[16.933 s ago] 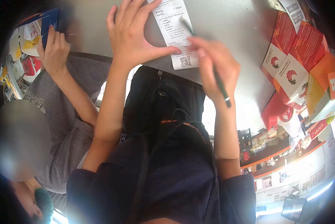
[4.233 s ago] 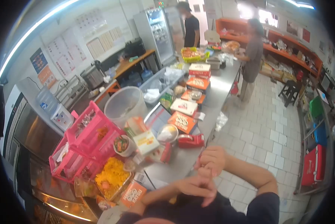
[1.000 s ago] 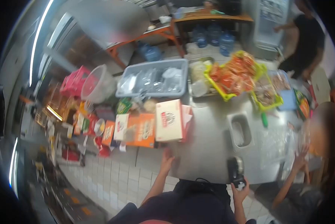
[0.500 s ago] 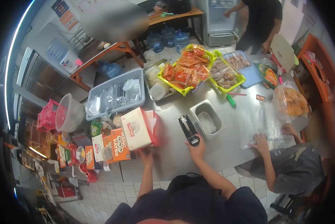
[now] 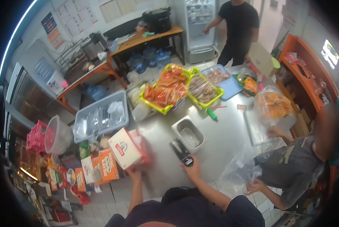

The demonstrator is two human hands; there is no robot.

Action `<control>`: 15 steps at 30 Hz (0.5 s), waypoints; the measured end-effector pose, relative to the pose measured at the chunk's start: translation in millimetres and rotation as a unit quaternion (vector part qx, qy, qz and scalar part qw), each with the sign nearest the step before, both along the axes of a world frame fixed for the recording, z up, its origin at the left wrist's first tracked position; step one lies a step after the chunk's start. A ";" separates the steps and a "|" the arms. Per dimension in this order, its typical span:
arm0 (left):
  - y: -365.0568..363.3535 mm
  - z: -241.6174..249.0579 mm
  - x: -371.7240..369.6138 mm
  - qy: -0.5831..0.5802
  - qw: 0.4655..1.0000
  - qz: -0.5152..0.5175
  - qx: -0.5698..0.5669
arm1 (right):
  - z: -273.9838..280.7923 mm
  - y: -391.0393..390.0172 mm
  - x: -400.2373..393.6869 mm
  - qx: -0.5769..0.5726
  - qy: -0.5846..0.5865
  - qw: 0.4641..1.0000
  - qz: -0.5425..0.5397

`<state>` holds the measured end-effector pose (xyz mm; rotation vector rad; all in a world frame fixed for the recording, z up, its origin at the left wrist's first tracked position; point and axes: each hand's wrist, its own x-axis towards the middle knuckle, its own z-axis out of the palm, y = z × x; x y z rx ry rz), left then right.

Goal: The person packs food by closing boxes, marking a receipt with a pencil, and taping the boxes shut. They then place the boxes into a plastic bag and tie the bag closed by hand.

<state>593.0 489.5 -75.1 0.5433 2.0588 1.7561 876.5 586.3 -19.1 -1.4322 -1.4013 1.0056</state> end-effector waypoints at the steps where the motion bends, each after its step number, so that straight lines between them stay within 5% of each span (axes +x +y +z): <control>1: 1.4 12.7 8.5 0.001 1.000 -0.010 0.012 | 1.9 0.2 1.0 0.002 -0.012 1.000 0.002; 4: -1.5 21.7 18.1 0.022 1.000 -0.018 0.011 | -2.2 1.7 1.9 0.020 -0.007 1.000 0.010; 9: -7.4 22.6 36.9 0.026 0.979 -0.138 -0.145 | -4.4 2.5 2.5 0.017 -0.045 0.998 0.042; 11: -10.0 17.5 49.2 0.099 0.969 -0.146 -0.171 | 18.6 13.0 22.5 -0.045 -0.082 0.967 0.235; 13: -8.5 30.5 50.7 0.160 0.966 -0.112 -0.169 | 145.2 15.6 34.0 -0.166 -0.227 0.877 0.390; 15: -7.2 50.5 67.9 0.030 0.979 -0.166 -0.112 | 173.2 31.3 48.6 0.269 -0.021 0.882 0.387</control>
